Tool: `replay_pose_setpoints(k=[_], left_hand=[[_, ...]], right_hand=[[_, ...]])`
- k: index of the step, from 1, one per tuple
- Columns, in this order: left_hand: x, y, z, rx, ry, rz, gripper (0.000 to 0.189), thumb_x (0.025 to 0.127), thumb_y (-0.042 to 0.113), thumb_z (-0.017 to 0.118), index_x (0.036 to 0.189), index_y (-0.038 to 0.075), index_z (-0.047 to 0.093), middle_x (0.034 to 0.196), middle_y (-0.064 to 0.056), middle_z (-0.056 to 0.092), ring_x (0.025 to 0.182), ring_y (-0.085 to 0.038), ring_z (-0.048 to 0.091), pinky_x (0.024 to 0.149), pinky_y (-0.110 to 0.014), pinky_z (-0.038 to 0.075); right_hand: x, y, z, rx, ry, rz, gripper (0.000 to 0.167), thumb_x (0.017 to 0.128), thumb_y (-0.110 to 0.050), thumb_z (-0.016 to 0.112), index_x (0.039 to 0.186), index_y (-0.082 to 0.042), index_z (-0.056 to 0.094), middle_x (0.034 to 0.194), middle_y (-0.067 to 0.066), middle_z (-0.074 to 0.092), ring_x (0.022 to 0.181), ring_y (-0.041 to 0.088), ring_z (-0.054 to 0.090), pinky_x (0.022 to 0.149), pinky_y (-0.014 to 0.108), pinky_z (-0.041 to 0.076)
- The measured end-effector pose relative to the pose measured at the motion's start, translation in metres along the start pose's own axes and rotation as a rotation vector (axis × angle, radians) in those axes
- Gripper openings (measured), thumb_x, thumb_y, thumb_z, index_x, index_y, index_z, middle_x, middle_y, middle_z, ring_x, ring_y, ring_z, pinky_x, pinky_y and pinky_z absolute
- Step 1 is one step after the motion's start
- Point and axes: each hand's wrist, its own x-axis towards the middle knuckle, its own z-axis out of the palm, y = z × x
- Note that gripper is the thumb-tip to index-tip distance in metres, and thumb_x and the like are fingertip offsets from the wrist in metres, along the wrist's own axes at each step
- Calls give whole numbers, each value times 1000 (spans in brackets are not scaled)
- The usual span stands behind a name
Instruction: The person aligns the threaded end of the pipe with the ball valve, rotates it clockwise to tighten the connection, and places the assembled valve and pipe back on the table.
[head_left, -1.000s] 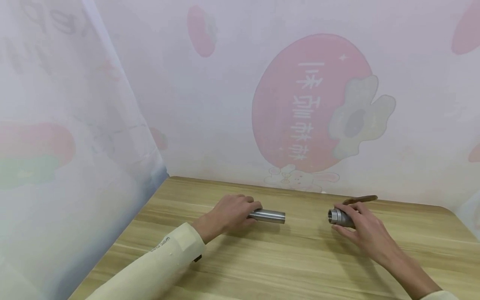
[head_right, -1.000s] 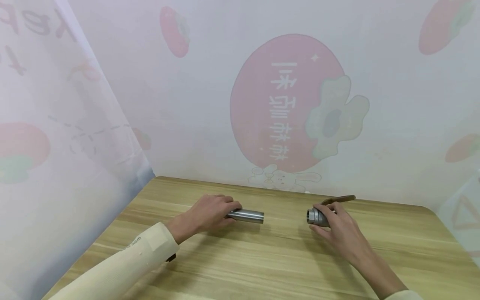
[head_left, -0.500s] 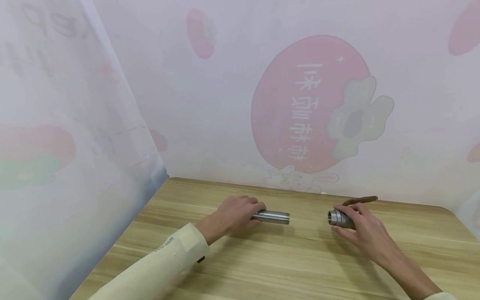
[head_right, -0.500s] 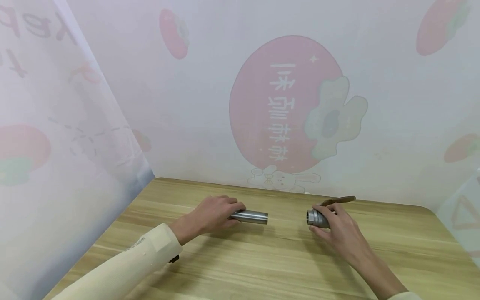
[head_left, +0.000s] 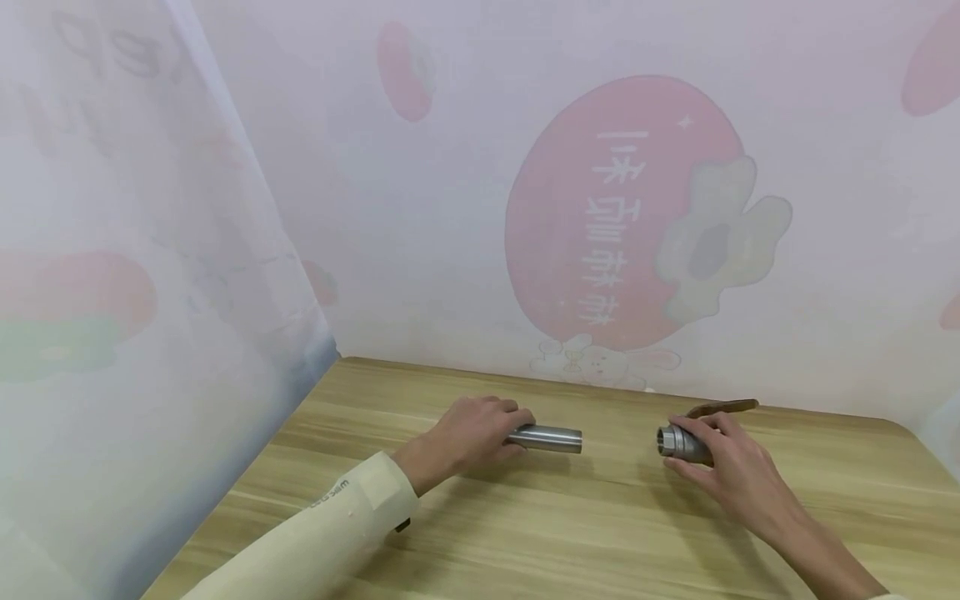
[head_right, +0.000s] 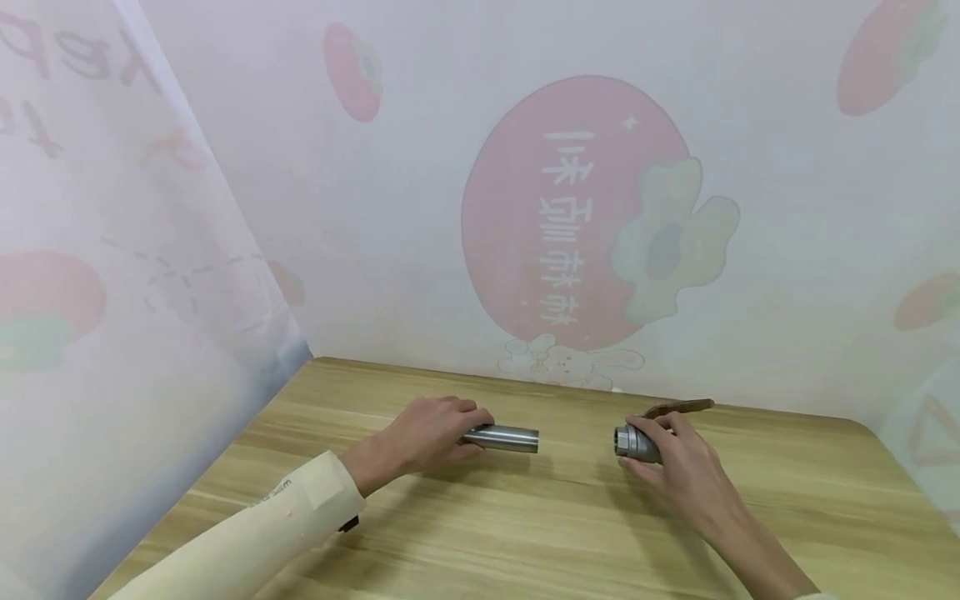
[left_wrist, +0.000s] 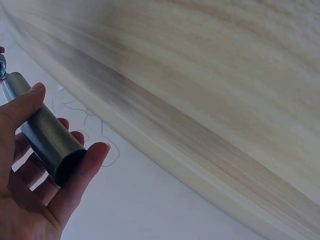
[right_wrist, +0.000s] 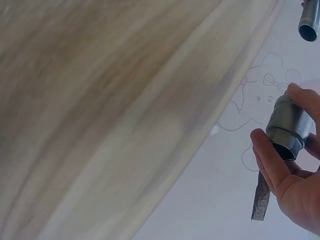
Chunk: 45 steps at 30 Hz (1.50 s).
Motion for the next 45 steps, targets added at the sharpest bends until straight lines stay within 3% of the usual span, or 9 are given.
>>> replay_pose_setpoints(k=[15, 29, 45], left_hand=[[-1, 1, 3, -10, 20, 11, 32, 99, 39, 83, 124, 21, 75, 106, 4, 78, 84, -9, 68, 69, -24, 57], [1, 1, 5, -20, 34, 8, 32, 99, 40, 83, 124, 22, 75, 104, 5, 79, 84, -8, 69, 66, -23, 56], [0, 5, 3, -46, 9, -6, 32, 97, 37, 84, 125, 25, 74, 104, 8, 78, 85, -4, 66, 67, -21, 53]], right_hand=[[0, -2, -1, 4, -20, 31, 56, 86, -24, 95, 134, -5, 75, 110, 19, 65, 82, 21, 65, 61, 36, 59], [0, -6, -2, 7, -43, 75, 56, 87, -29, 94, 135, -5, 75, 108, 15, 65, 79, 17, 61, 59, 27, 52], [-1, -8, -2, -2, -38, 74, 55, 86, -31, 94, 133, -6, 77, 102, 10, 64, 77, 14, 56, 57, 23, 48]])
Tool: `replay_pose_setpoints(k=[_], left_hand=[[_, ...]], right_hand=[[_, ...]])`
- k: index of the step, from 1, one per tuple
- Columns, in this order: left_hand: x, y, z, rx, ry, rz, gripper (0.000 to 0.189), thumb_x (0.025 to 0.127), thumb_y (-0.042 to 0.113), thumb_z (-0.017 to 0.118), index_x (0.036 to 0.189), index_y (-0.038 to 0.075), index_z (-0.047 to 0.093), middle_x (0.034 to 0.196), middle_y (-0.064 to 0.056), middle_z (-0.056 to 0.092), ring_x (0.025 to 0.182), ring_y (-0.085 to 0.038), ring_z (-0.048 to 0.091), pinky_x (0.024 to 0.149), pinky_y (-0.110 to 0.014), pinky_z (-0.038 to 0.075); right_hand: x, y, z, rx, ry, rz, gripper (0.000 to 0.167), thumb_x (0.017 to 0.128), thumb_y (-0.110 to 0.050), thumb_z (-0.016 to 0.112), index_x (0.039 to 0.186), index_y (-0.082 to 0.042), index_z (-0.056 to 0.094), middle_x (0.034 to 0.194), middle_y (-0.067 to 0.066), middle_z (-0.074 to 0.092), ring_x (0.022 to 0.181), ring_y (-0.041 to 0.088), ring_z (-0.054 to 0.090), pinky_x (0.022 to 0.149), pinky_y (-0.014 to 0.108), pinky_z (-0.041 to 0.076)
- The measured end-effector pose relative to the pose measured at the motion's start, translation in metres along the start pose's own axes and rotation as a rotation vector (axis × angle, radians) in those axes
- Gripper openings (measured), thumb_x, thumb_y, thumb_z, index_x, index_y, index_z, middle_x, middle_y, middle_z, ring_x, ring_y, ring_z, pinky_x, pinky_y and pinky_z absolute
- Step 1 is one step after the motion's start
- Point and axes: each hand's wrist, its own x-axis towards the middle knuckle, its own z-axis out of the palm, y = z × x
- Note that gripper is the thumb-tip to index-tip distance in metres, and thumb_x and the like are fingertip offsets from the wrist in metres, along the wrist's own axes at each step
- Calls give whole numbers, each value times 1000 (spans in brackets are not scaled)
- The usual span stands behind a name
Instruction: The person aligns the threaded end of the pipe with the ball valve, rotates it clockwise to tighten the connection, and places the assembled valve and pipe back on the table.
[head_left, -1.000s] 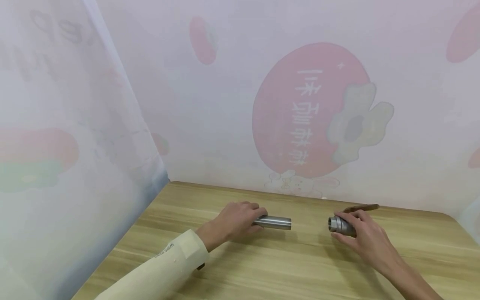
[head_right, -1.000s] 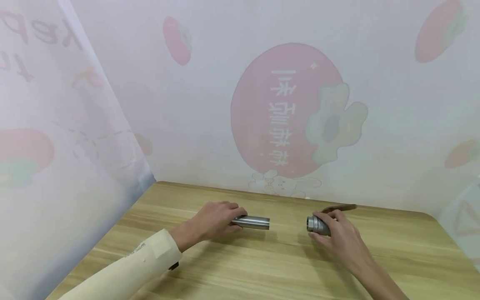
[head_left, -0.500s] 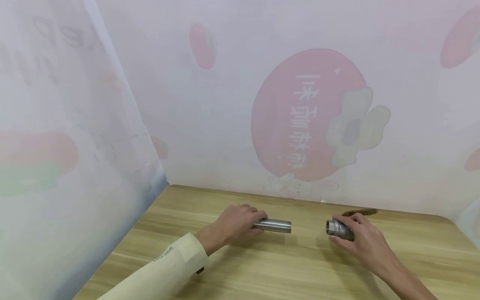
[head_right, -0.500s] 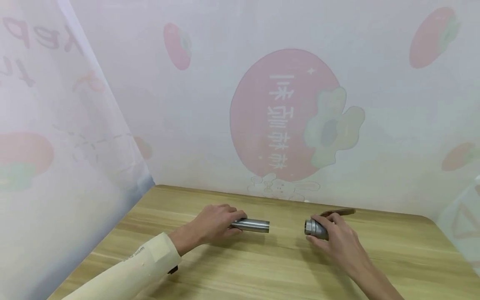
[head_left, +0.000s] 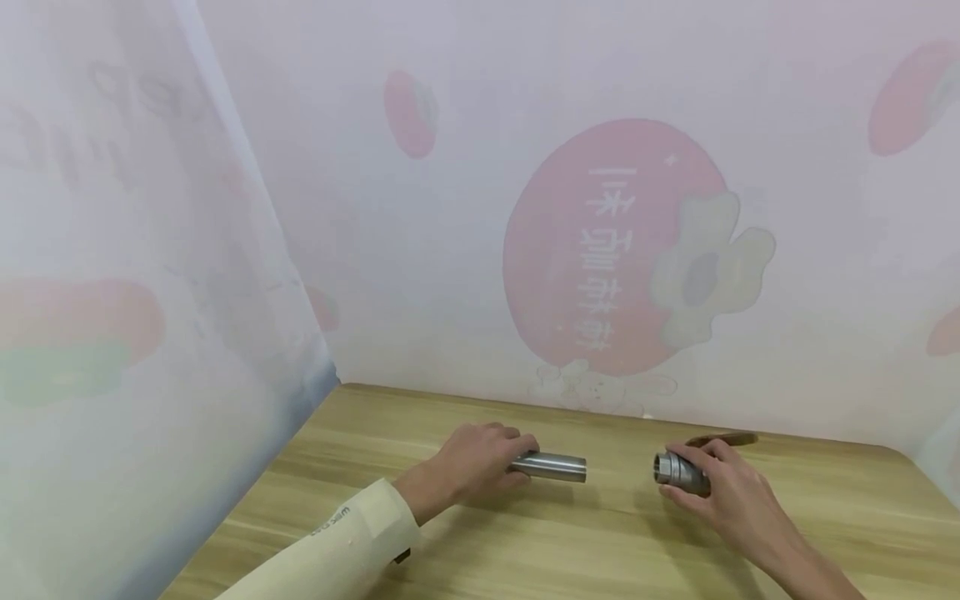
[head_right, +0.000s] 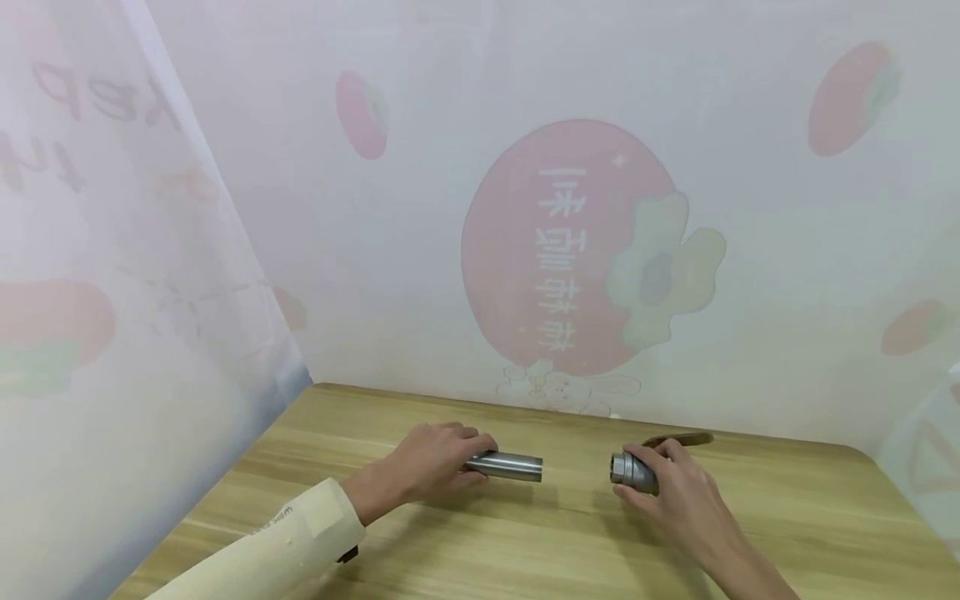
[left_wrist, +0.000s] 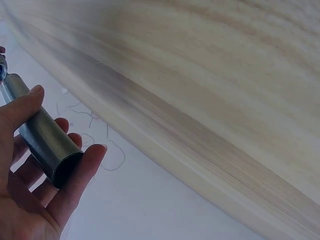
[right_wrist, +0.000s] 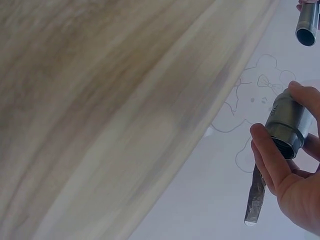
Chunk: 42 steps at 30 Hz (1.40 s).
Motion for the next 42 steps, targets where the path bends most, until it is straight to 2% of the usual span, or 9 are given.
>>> replay_pose_setpoints(k=[7, 17, 24, 35, 42], left_hand=[[4, 0, 1, 11, 4, 2, 34, 96, 40, 86, 124, 25, 74, 104, 9, 78, 83, -3, 66, 64, -18, 51], [4, -1, 1, -9, 9, 3, 35, 96, 39, 85, 125, 25, 73, 105, 8, 78, 85, -4, 67, 67, -18, 52], [4, -1, 3, 10, 24, 22, 35, 95, 38, 86, 125, 25, 74, 105, 8, 79, 86, -3, 69, 68, -17, 53], [3, 0, 4, 10, 17, 16, 31, 96, 39, 85, 123, 27, 73, 100, 11, 76, 74, 1, 60, 63, -18, 51], [6, 2, 2, 23, 19, 23, 32, 97, 40, 84, 124, 28, 72, 102, 11, 76, 75, 1, 61, 63, -18, 51]], right_hand=[[5, -1, 1, 5, -34, 35, 58, 87, -34, 94, 135, -6, 76, 104, 10, 64, 77, 15, 58, 57, 24, 49], [6, -1, 4, 12, -39, 58, 59, 88, -38, 93, 135, -7, 76, 104, 9, 64, 78, 16, 57, 58, 24, 48], [5, -5, 5, 19, -49, 70, 56, 89, -36, 92, 134, -7, 76, 103, 8, 63, 78, 15, 57, 59, 24, 49], [6, -6, 7, 21, -52, 85, 56, 88, -39, 92, 133, -9, 77, 104, 8, 64, 79, 14, 59, 59, 25, 50], [7, -7, 4, 14, -39, 69, 56, 87, -38, 93, 132, -9, 78, 104, 8, 64, 79, 15, 58, 58, 25, 49]])
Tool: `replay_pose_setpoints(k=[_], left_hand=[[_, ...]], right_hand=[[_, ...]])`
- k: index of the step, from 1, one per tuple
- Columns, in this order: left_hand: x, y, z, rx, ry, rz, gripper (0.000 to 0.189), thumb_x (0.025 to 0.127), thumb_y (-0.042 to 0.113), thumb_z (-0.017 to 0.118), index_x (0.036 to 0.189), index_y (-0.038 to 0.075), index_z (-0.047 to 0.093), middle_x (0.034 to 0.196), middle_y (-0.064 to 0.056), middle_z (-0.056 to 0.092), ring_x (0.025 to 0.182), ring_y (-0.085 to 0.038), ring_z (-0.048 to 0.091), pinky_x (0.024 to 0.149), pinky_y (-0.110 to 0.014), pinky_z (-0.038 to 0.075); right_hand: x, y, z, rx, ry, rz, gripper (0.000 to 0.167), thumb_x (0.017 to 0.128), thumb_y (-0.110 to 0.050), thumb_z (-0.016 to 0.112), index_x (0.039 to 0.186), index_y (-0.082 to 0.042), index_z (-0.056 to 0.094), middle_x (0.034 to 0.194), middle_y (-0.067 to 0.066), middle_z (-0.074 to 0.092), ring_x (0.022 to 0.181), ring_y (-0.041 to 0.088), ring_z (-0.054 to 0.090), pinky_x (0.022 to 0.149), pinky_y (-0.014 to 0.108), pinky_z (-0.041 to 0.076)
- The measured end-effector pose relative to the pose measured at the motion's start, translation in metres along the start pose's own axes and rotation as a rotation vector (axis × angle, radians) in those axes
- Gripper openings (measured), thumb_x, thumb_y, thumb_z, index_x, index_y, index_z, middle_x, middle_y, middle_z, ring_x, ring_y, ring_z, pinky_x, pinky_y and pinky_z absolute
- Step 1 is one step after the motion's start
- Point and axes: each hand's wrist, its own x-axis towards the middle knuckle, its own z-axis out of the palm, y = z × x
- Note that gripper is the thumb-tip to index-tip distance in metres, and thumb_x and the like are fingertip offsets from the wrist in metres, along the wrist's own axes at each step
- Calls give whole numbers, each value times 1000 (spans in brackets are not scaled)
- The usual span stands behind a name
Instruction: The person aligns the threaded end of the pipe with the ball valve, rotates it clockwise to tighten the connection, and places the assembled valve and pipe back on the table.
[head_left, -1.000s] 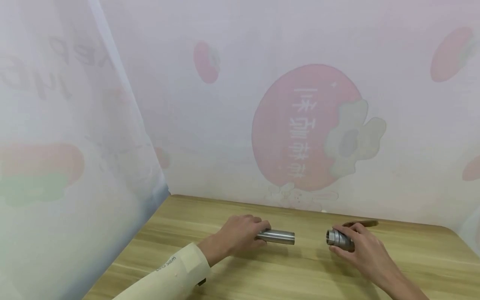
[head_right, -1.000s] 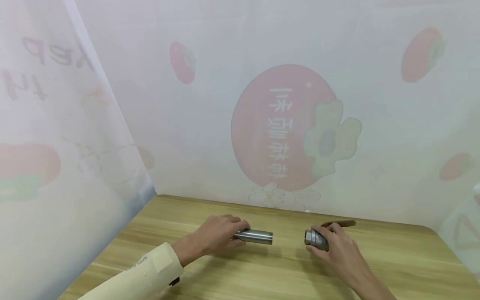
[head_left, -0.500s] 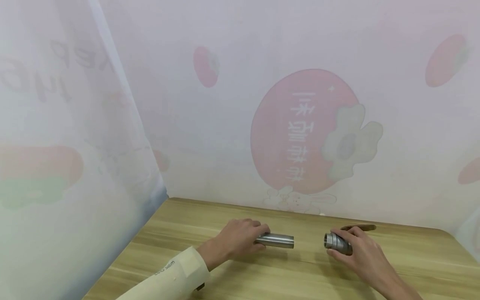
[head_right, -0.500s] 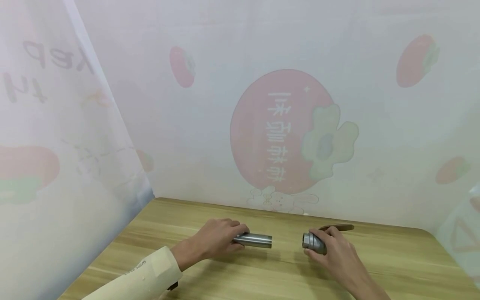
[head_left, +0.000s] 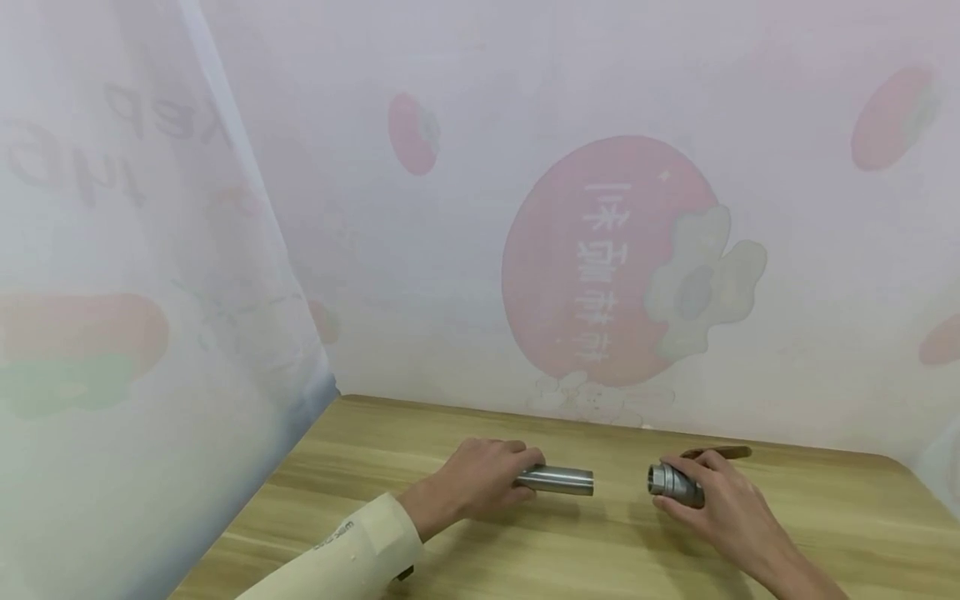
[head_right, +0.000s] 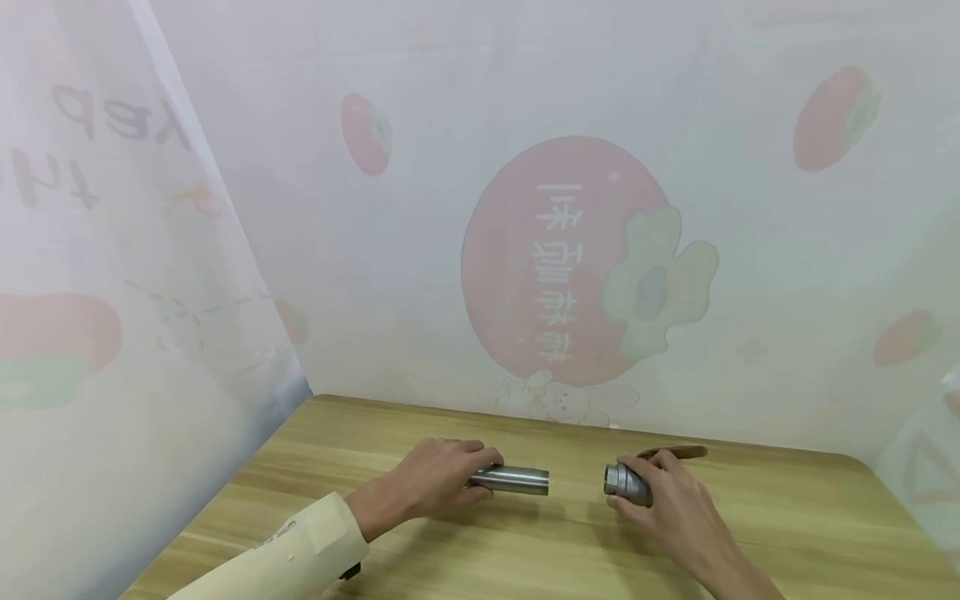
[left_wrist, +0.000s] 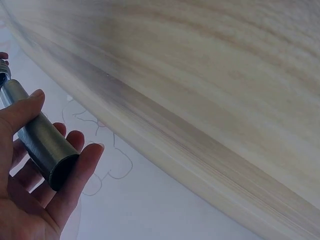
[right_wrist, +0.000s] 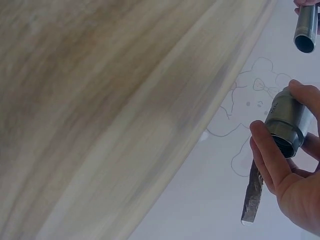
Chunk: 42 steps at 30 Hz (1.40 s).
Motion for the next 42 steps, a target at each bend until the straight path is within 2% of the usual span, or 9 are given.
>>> replay_pose_setpoints(k=[10, 19, 25, 42], left_hand=[[3, 2, -3, 13, -9, -8, 34, 98, 43, 82, 127, 29, 72, 102, 12, 75, 75, 2, 59, 64, -17, 49], [6, 6, -2, 31, 9, 5, 36, 97, 45, 84, 127, 30, 72, 105, 13, 77, 77, 3, 62, 63, -15, 49], [5, 6, -4, 26, 22, 17, 35, 97, 44, 84, 126, 28, 72, 104, 12, 77, 75, 3, 60, 63, -15, 49], [7, 8, -3, 29, 27, 27, 37, 98, 47, 82, 128, 28, 73, 105, 13, 77, 76, 5, 59, 63, -13, 48]], right_hand=[[3, -4, -2, 3, 17, -42, 55, 87, -36, 94, 132, -9, 78, 103, 9, 64, 76, 14, 55, 55, 23, 47], [2, -4, -3, -10, -16, -35, 56, 88, -38, 92, 134, -10, 77, 104, 8, 64, 76, 14, 53, 55, 23, 45], [3, -5, -2, -10, -44, -22, 57, 89, -40, 91, 135, -10, 77, 104, 7, 63, 75, 14, 53, 56, 23, 45], [3, -13, 1, 4, -47, -33, 58, 87, -41, 92, 135, -10, 77, 107, 8, 66, 80, 15, 57, 58, 22, 47]])
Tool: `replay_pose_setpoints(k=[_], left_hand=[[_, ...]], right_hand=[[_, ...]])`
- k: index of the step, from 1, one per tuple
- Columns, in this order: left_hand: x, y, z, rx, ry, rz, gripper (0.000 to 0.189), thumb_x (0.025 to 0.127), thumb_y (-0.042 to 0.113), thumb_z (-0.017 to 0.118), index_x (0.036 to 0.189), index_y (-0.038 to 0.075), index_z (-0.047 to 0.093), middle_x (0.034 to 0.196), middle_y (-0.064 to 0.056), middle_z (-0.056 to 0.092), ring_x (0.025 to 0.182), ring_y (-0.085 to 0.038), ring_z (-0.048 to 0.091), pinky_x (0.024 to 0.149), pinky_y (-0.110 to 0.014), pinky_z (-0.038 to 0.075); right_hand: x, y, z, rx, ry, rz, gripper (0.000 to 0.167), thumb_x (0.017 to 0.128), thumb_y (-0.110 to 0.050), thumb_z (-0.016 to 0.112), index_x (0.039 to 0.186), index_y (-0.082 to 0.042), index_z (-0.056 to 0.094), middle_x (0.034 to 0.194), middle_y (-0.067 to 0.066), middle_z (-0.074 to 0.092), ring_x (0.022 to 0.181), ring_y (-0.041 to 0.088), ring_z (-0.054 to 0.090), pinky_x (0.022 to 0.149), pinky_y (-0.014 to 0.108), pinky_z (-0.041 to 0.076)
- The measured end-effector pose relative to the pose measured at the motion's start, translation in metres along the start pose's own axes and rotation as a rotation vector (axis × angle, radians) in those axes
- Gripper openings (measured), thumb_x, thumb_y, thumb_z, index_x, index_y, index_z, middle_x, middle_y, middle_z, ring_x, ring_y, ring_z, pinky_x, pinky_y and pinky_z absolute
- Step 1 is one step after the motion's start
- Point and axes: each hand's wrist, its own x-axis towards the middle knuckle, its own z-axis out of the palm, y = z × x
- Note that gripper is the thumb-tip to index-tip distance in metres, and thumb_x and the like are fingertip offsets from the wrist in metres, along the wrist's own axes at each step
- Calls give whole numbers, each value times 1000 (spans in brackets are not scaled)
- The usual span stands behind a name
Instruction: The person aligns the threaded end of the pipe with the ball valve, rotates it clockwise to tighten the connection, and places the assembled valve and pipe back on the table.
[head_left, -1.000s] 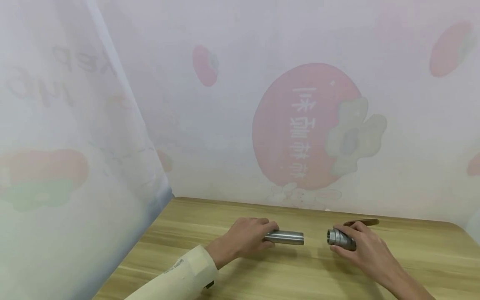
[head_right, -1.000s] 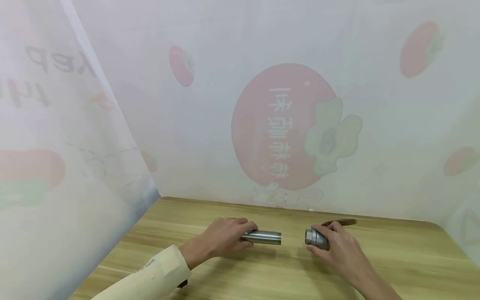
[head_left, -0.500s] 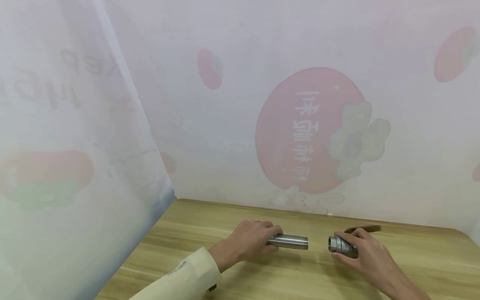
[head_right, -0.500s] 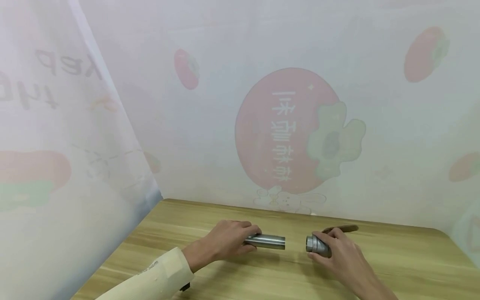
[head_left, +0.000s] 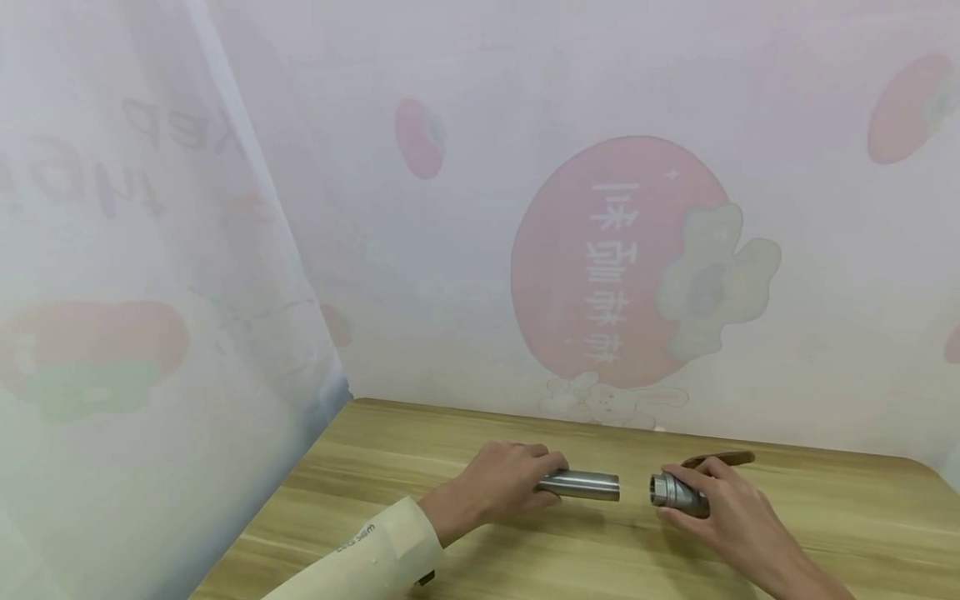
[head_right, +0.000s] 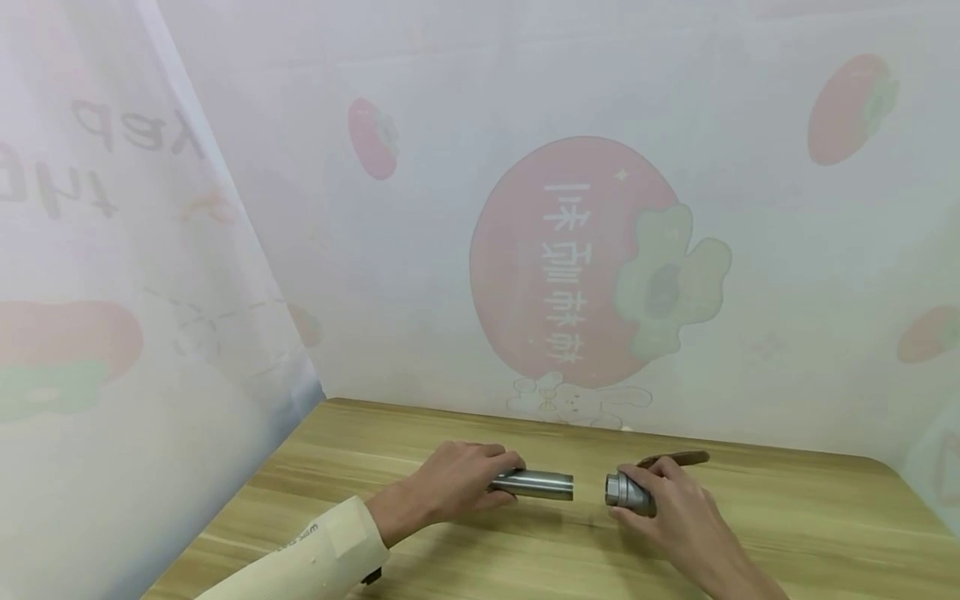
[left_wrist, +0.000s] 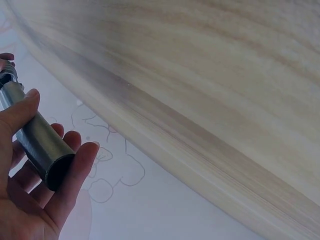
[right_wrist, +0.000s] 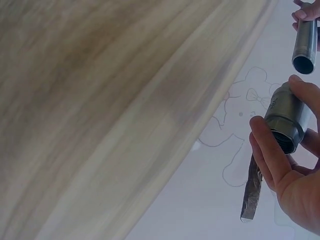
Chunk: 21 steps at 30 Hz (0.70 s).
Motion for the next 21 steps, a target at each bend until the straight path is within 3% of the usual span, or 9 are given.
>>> replay_pose_setpoints(k=[11, 21], left_hand=[[0, 2, 1, 14, 1, 9, 36, 97, 46, 83, 127, 29, 72, 105, 13, 78, 77, 5, 63, 63, -13, 48], [3, 3, 2, 4, 14, 26, 36, 97, 47, 84, 126, 29, 73, 102, 14, 76, 74, 6, 58, 60, -12, 45]], right_hand=[[-3, 0, 2, -4, 10, -4, 59, 86, -40, 93, 134, -10, 77, 108, 8, 67, 80, 13, 57, 58, 21, 48], [-3, -4, 2, 13, -4, -11, 58, 87, -40, 92, 135, -10, 77, 107, 7, 65, 77, 11, 53, 56, 20, 46]])
